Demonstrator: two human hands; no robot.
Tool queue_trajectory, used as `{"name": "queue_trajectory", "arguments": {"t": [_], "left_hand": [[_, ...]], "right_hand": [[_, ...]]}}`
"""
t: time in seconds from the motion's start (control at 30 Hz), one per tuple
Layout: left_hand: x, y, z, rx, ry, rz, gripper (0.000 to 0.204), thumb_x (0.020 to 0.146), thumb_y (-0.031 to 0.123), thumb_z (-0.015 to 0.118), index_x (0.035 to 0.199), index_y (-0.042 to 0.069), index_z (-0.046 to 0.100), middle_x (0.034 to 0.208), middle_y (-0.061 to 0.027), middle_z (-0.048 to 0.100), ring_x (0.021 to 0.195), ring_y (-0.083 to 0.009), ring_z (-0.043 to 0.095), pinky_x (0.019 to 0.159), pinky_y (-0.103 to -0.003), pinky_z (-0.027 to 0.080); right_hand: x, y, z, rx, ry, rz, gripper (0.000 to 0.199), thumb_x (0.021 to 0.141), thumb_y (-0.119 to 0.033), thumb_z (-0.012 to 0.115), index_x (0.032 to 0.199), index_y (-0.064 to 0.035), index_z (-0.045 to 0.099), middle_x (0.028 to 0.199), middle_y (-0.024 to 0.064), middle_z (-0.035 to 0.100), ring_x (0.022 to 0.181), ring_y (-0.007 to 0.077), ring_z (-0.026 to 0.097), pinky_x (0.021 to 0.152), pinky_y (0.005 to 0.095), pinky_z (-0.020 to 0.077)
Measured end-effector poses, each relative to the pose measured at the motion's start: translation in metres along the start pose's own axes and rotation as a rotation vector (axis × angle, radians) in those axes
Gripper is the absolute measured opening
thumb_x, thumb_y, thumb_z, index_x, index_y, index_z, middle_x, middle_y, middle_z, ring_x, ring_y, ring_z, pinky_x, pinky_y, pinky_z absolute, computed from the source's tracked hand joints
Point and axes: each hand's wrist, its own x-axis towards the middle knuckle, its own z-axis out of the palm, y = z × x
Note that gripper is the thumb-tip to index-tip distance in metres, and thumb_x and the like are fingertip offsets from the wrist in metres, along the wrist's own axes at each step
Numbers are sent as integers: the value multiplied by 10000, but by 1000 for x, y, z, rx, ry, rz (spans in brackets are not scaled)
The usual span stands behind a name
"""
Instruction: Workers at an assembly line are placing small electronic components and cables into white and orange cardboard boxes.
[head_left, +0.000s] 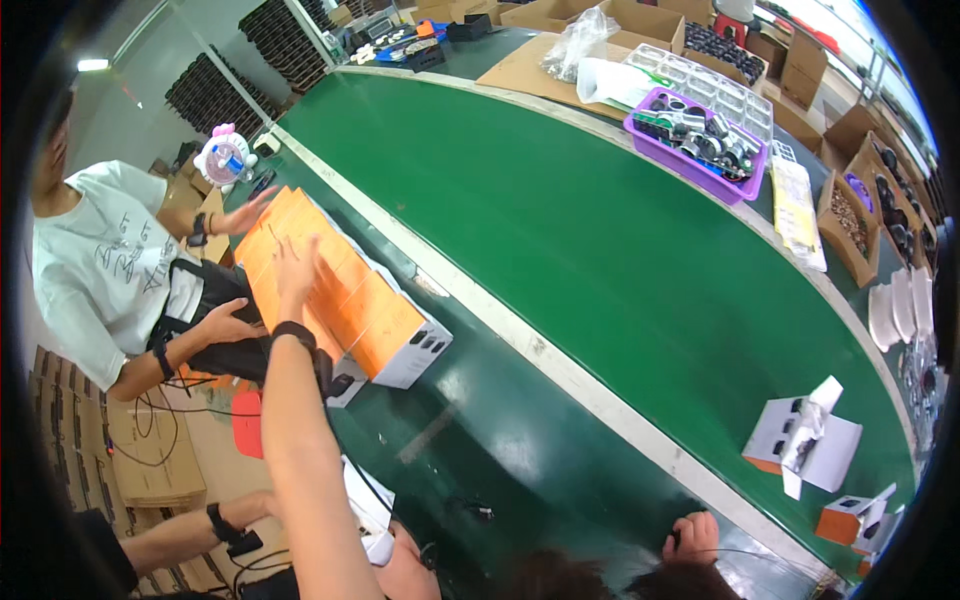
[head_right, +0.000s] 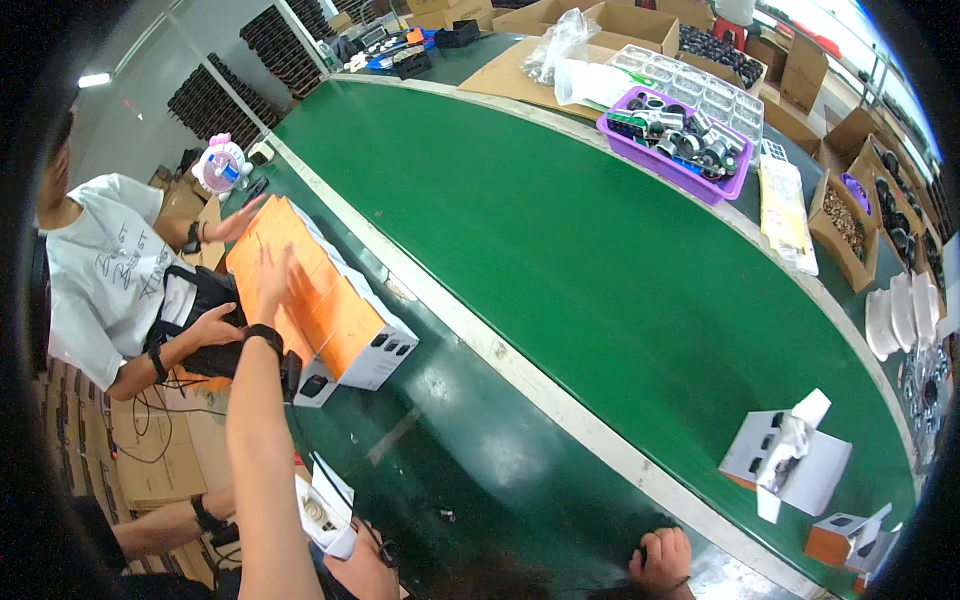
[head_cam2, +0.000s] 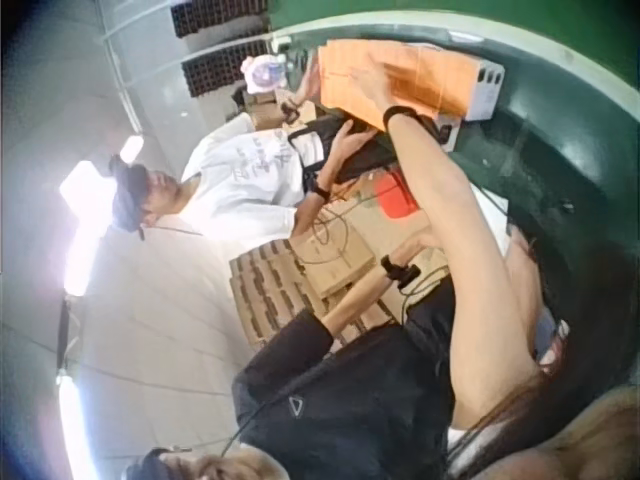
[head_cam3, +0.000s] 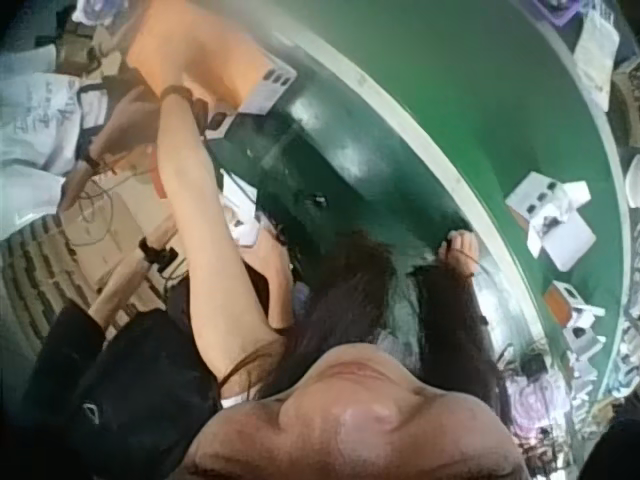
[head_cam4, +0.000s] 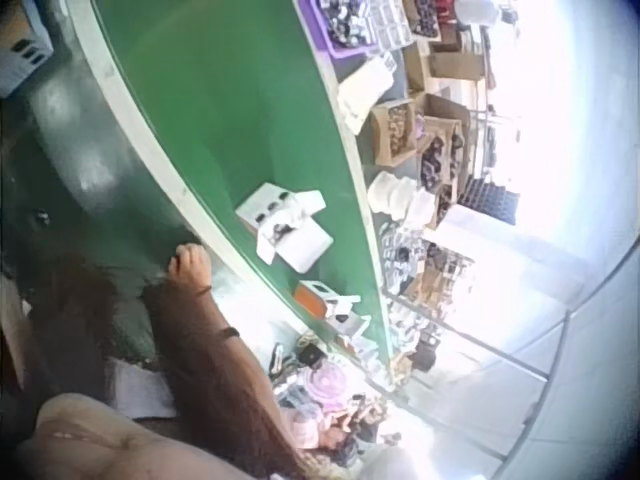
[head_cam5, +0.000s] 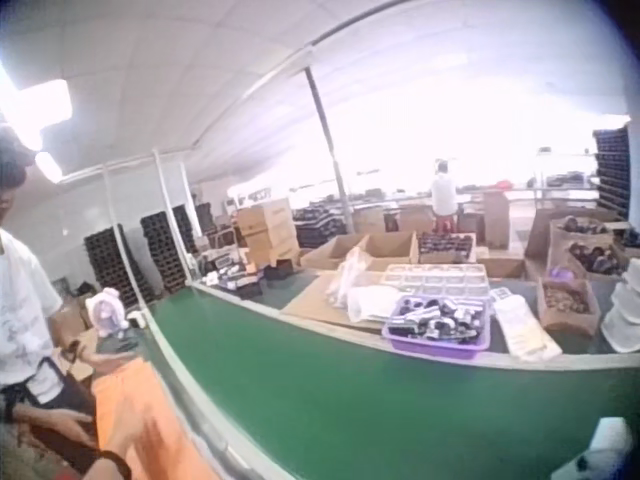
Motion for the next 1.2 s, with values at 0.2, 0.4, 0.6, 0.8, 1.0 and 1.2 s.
{"name": "queue_trajectory", "arguments": {"t": [0.2, 0.4, 0.6, 0.8, 1.0, 1.2], "left_hand": [[70, -64, 23, 53, 94, 165, 833, 829, 570, 435, 1364, -35, 232, 1425, -251, 179, 1337, -359, 143, 1087, -390, 138], [82, -13, 10, 320, -324, 5, 678, 816, 557, 464, 1164, -25, 468, 1217, -255, 422, 1173, -382, 373, 1001, -428, 266], [91, -44, 35, 316, -20, -10, 631, 830, 613, 362, 1152, 91, 510, 1262, -274, 381, 1230, -379, 311, 1026, -442, 219], [106, -59, 41, 363, -122, -18, 765, 877, 590, 218, 1371, 7, 254, 1442, -181, 199, 1334, -338, 174, 1081, -422, 126], [47, -16, 47, 402, -128, -112, 771, 865, 600, 235, 1387, 32, 223, 1457, -134, 187, 1339, -327, 173, 1079, -432, 133], [-46, 73, 36, 417, -115, -130, 730, 869, 557, 259, 1384, 40, 235, 1459, -124, 189, 1339, -349, 155, 1082, -433, 120]], "right_hand": [[-3, -10, 5, -125, 75, 6, 201, 677, -89, 582, 854, -48, 493, 805, 115, 486, 742, 280, 493, 670, 406, 407], [-19, -4, 7, -155, -37, 2, 126, 806, -128, 544, 911, -59, 546, 877, 146, 523, 787, 304, 511, 700, 429, 426], [-46, 14, 17, -109, -242, 10, 168, 855, -206, 515, 903, -66, 594, 1056, 167, 505, 906, 314, 475, 797, 427, 384], [-58, 27, 19, -108, -287, 2, 275, 666, -90, 533, 922, 1, 575, 929, 166, 517, 843, 335, 486, 738, 444, 415], [-107, 43, 16, 27, -200, 153, 319, 653, -78, 564, 967, -23, 548, 931, 128, 511, 850, 302, 493, 749, 415, 419], [27, -126, 19, 312, -59, 423, 309, 678, -73, 577, 974, -18, 508, 904, 103, 510, 835, 268, 502, 742, 386, 413]]}}
